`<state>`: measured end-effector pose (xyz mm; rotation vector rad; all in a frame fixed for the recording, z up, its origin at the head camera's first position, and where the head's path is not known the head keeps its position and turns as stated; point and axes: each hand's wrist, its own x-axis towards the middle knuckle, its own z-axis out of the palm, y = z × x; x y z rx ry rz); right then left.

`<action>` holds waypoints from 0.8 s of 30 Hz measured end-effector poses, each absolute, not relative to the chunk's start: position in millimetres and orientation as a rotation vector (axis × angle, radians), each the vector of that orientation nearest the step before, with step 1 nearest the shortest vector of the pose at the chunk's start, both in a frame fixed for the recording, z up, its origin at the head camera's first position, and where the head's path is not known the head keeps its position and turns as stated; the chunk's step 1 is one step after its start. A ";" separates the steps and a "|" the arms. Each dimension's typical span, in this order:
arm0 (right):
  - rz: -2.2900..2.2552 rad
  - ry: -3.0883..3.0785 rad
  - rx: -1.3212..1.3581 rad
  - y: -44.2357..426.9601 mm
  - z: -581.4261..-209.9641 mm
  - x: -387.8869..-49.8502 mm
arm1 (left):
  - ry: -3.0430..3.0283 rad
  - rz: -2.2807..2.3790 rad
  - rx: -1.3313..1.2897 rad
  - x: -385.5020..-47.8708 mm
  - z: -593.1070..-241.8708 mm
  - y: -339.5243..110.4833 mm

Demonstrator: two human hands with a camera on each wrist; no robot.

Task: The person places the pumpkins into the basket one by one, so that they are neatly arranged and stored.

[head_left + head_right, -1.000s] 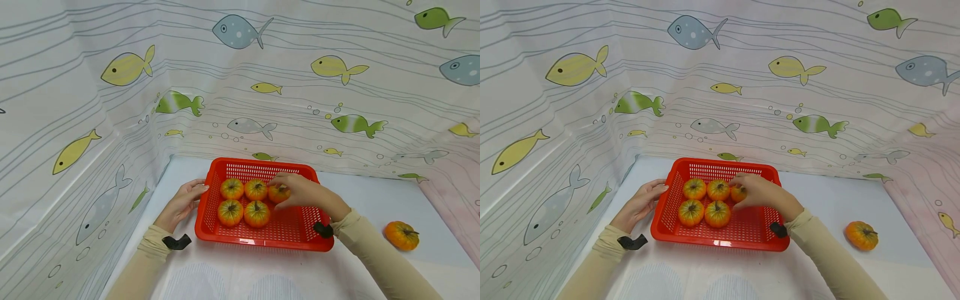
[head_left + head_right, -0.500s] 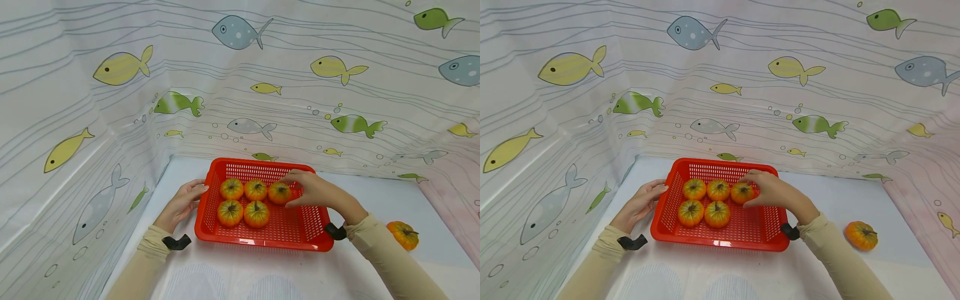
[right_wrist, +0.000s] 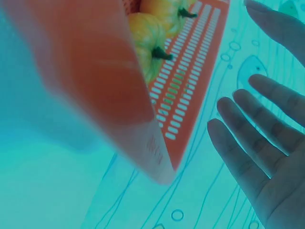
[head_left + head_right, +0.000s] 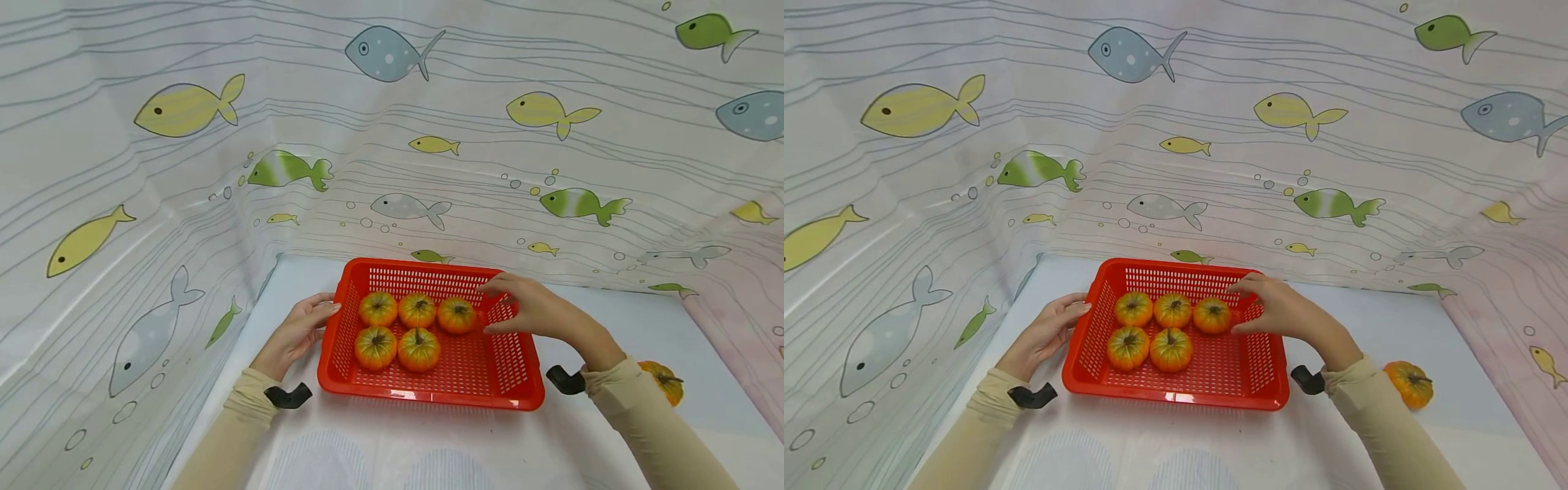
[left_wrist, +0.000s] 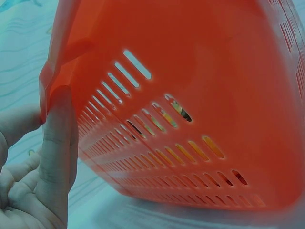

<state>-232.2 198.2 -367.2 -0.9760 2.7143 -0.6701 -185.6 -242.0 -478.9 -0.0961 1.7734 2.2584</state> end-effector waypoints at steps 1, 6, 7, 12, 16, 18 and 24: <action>-0.688 2.719 -0.969 200.9 -366.6 -231.8 | 1.771 2.260 -0.098 -185.8 -479.0 -241.9; -0.753 2.732 -0.911 216.7 -364.3 -230.7 | 1.769 2.256 -0.090 -186.5 -478.3 -241.3; -0.762 2.737 -0.898 220.2 -364.2 -230.5 | 1.768 2.257 -0.089 -186.6 -478.4 -241.2; -0.780 2.772 -0.850 238.6 -364.7 -226.9 | 1.764 2.257 -0.083 -186.6 -479.3 -241.1; -0.767 2.815 -0.818 253.0 -365.7 -222.2 | 1.761 2.263 -0.082 -186.3 -479.6 -241.4; -0.757 2.839 -0.809 260.1 -367.4 -220.5 | 1.758 2.266 -0.079 -186.2 -479.6 -241.7; -0.742 2.903 -0.782 283.4 -373.7 -216.0 | 1.751 2.270 -0.079 -185.6 -480.9 -241.9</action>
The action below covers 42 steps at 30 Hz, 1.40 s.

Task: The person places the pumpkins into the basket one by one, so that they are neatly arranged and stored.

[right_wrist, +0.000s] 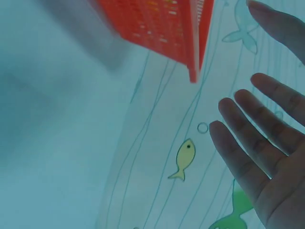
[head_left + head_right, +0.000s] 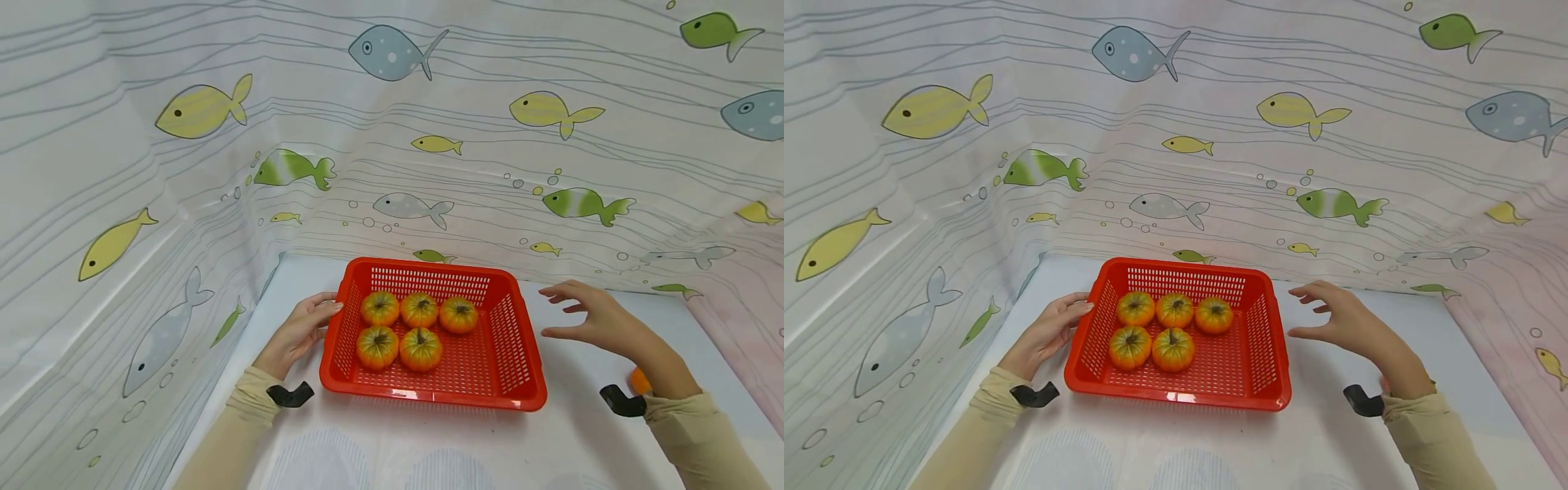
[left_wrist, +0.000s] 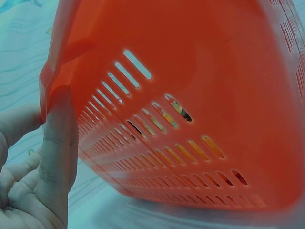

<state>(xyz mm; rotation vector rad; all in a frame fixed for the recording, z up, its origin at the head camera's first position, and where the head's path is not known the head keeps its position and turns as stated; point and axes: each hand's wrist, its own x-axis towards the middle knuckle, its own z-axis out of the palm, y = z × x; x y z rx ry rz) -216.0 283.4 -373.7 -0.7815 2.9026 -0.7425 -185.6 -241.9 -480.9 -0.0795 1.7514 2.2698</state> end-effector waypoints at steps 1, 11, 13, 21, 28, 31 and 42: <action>-0.737 2.911 -0.767 287.4 -374.3 -215.1 | 1.753 2.270 -0.081 -185.6 -480.9 -241.9; -0.715 2.982 -0.630 325.4 -383.6 -202.4 | 1.775 2.265 -0.082 -185.5 -480.3 -241.1; -0.710 2.990 -0.600 333.6 -386.5 -199.5 | 1.772 2.265 -0.087 -185.2 -480.0 -241.0; -0.717 3.003 -0.478 365.2 -399.9 -189.4 | 1.732 2.290 -0.061 -185.3 -480.0 -241.5; -0.694 3.015 -0.412 395.7 -419.0 -182.9 | 1.731 2.285 -0.062 -186.7 -481.0 -241.4; -0.674 3.013 -0.346 408.1 -426.4 -179.8 | 1.740 2.281 -0.071 -187.0 -481.2 -241.2; -0.637 2.986 -0.134 450.7 -449.4 -172.1 | 1.727 2.281 -0.099 -185.2 -478.7 -241.1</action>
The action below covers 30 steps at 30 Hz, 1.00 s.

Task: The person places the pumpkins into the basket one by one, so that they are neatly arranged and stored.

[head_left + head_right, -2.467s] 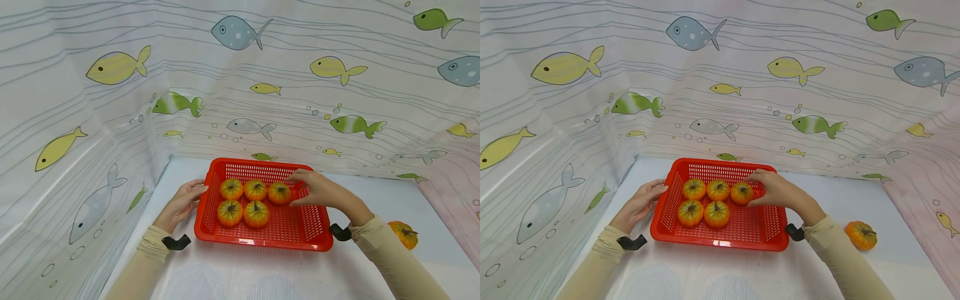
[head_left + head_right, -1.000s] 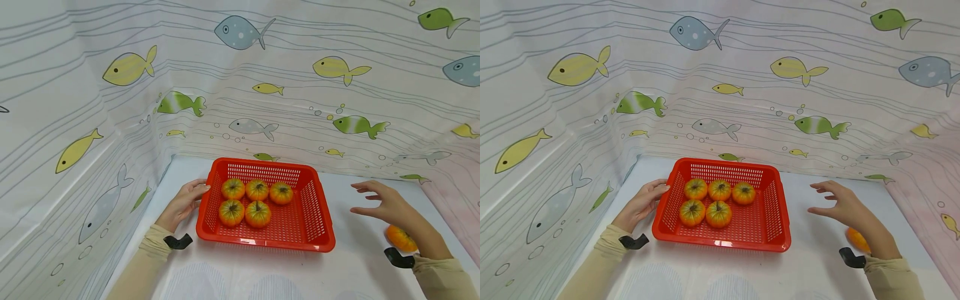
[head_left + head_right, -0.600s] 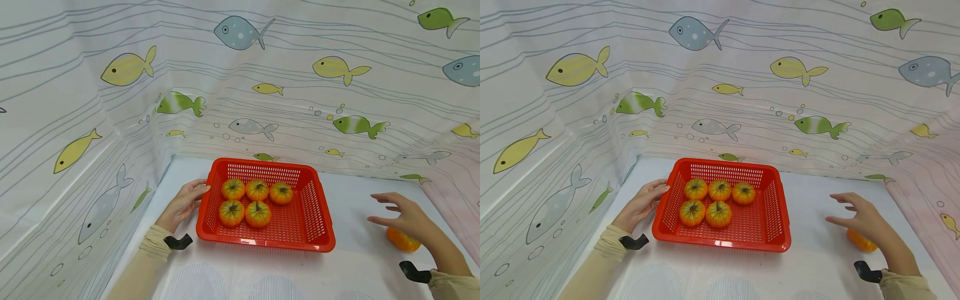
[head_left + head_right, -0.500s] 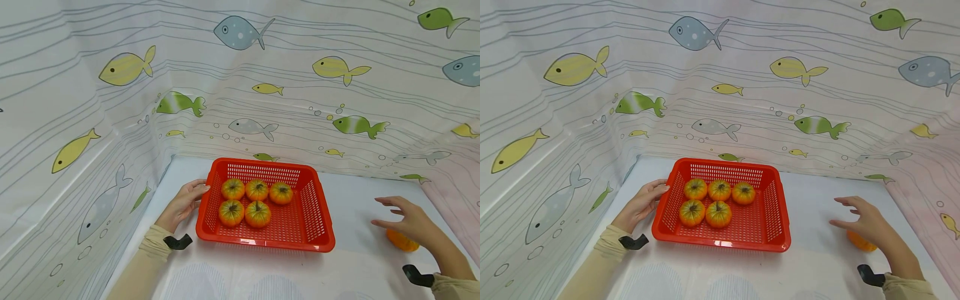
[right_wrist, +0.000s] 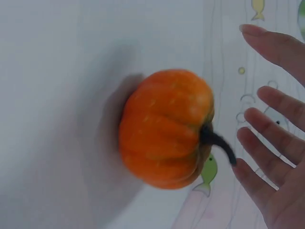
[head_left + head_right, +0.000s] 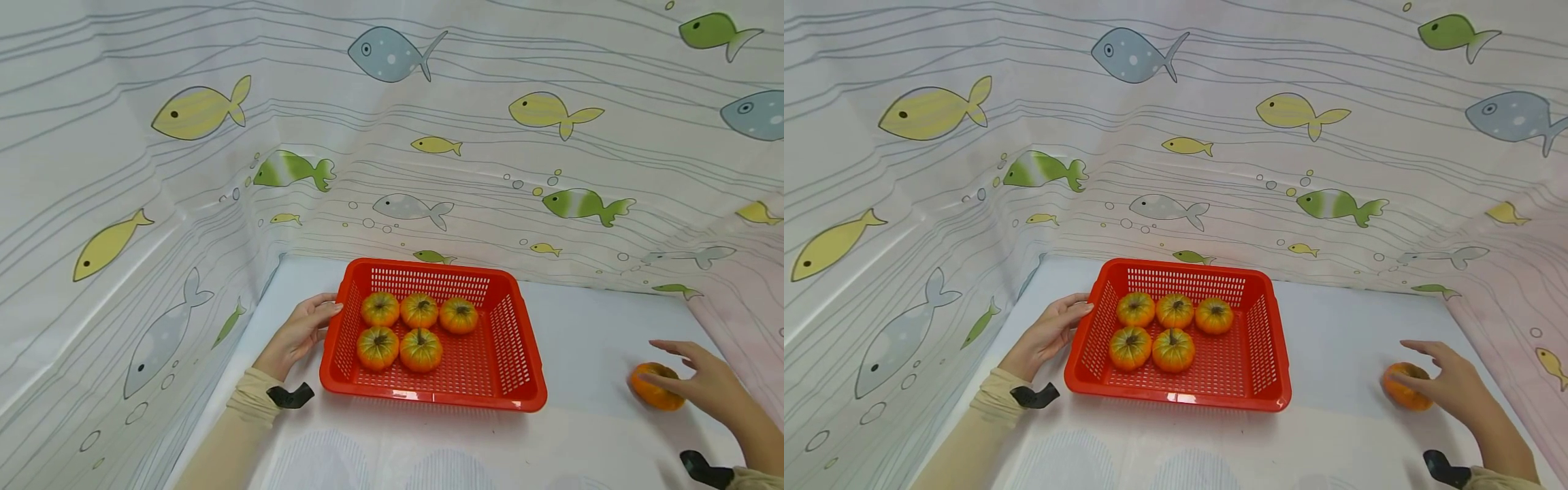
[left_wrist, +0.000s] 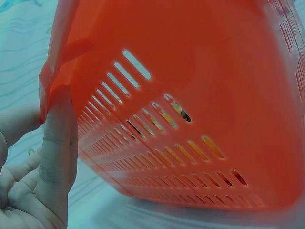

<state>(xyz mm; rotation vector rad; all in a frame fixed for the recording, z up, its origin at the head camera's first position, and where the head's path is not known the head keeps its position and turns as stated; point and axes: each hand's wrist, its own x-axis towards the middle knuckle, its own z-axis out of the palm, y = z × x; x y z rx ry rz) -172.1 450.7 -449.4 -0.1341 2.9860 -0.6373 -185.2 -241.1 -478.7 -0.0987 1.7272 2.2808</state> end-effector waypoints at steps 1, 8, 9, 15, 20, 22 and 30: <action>-0.623 2.987 -0.123 454.0 -451.2 -171.6 | 1.728 2.279 -0.096 -185.1 -478.7 -241.2; -0.638 2.988 -0.087 473.0 -466.2 -167.3 | 1.724 2.282 -0.080 -185.9 -479.4 -241.0; -0.645 2.984 -0.070 474.8 -468.6 -166.8 | 1.724 2.283 -0.080 -185.9 -479.6 -241.0; -0.675 2.965 0.060 482.1 -480.9 -163.9 | 1.730 2.289 -0.095 -185.8 -480.2 -241.0; -0.698 2.909 0.175 484.7 -485.5 -161.0 | 1.745 2.281 -0.098 -185.1 -479.8 -240.9; -0.712 2.895 0.202 485.9 -486.9 -159.5 | 1.744 2.278 -0.093 -184.8 -479.9 -241.2; -0.750 2.914 0.190 488.6 -495.0 -154.6 | 1.766 2.267 -0.090 -183.8 -480.7 -241.2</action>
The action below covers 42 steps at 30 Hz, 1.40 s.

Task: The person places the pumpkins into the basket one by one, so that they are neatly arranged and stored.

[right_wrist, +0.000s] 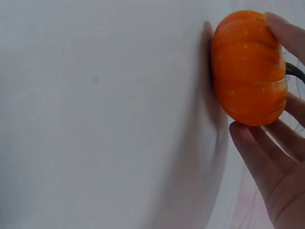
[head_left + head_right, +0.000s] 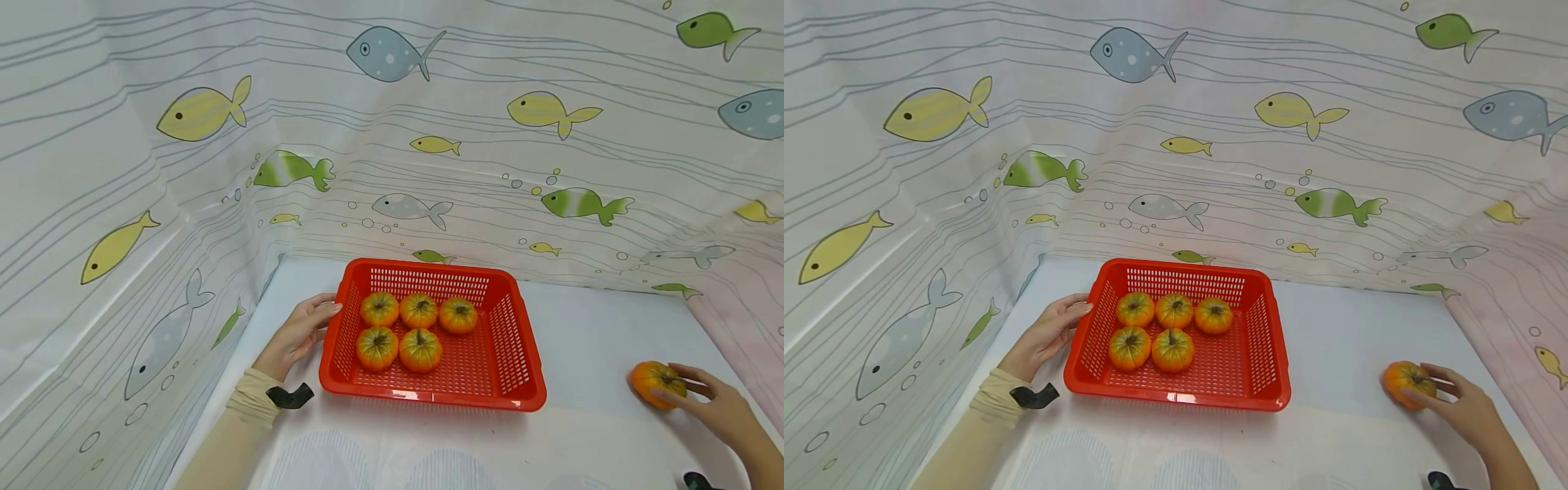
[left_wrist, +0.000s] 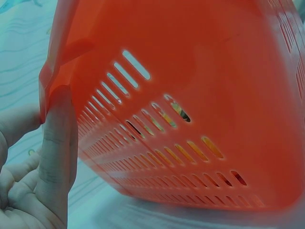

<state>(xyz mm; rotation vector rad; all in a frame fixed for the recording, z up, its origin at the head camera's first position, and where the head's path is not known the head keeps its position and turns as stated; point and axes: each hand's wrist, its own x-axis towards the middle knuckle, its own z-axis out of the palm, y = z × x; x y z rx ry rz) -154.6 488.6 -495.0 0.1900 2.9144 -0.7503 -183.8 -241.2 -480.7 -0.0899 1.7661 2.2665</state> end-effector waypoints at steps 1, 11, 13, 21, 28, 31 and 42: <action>-0.766 2.915 0.190 489.4 -496.3 -154.0 | 1.766 2.267 -0.089 -183.8 -480.5 -241.1; -0.844 2.890 0.229 485.8 -500.0 -153.7 | 1.748 2.276 -0.101 -184.2 -479.9 -240.8; -0.842 2.887 0.235 484.9 -499.7 -153.5 | 1.740 2.278 -0.103 -184.5 -480.2 -241.0; -0.828 2.904 0.221 482.4 -497.8 -153.9 | 1.734 2.284 -0.093 -185.1 -481.8 -241.7; -0.827 2.930 0.181 476.0 -493.5 -157.4 | 1.743 2.284 -0.088 -185.1 -481.9 -241.5; -0.828 2.924 0.162 470.3 -490.5 -159.8 | 1.736 2.288 -0.083 -185.2 -481.6 -241.6; -0.822 2.934 0.028 447.7 -474.3 -164.2 | 1.725 2.294 -0.093 -186.1 -481.4 -241.2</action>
